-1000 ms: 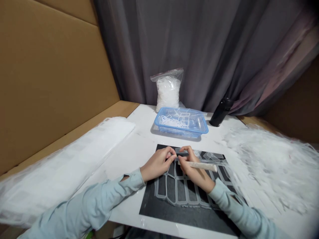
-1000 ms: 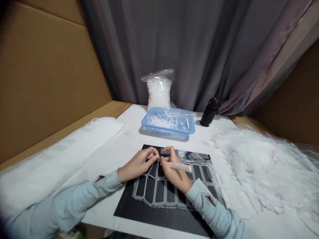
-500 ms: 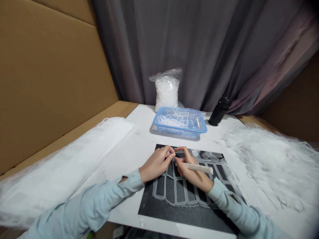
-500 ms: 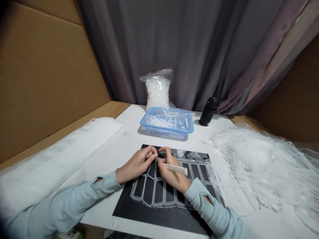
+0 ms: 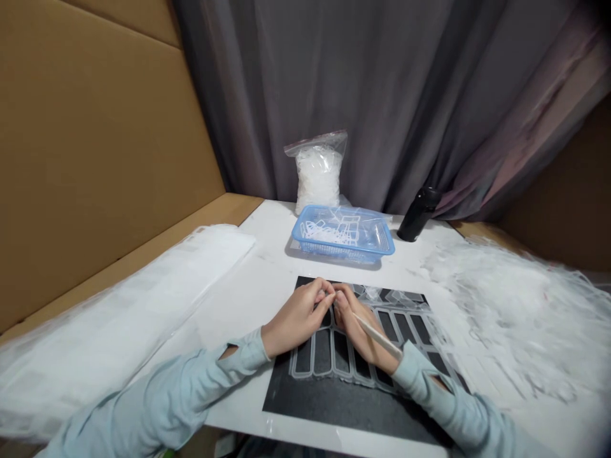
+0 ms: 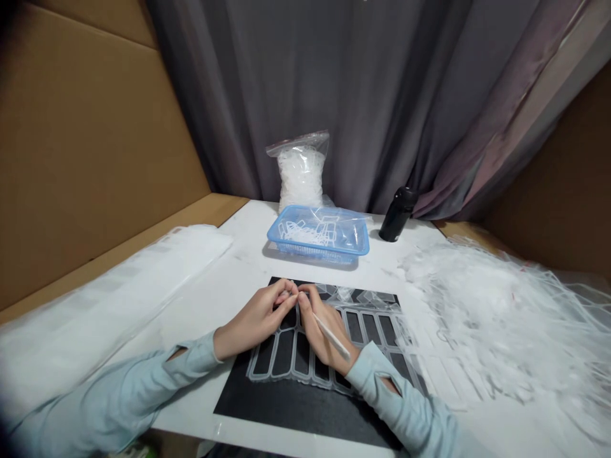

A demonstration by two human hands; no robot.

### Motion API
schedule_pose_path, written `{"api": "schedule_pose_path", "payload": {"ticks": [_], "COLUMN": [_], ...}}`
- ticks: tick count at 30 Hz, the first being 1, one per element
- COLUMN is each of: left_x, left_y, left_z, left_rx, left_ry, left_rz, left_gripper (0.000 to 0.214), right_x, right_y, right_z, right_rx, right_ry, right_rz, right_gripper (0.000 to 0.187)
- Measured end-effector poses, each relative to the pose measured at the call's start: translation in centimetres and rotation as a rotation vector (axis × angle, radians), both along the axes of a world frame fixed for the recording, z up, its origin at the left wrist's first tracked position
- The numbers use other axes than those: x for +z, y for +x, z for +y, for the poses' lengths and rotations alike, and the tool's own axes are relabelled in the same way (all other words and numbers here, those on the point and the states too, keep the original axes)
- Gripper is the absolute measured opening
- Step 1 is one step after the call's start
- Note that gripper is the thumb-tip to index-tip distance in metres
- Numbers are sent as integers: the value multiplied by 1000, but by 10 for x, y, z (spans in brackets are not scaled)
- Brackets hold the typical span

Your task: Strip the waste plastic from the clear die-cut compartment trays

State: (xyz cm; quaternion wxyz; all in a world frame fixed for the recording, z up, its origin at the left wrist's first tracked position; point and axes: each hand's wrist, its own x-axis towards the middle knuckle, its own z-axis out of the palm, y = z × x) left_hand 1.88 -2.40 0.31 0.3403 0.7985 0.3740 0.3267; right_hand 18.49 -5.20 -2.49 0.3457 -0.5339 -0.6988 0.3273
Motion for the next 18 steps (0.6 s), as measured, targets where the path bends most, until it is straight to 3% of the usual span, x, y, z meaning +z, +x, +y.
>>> {"api": "schedule_pose_path", "payload": {"ticks": [7,14,18], "left_x": [1,-5,-9], "left_y": [0,-8,-10], "left_z": [-4,15,19], "left_rx": [-7,78,82], "left_ry": [-22,-45,-67], "left_rz": [7,42,53], "left_gripper": [15,20,21], "right_x": [0,-3,4], "right_y": [-1,1,5], "right_z": [2,1,-3], "right_rx": [-3,-67,-135], "right_ry": [-36,-84,24], "right_rz": [-4,330,409], "right_gripper": [44,49,48]}}
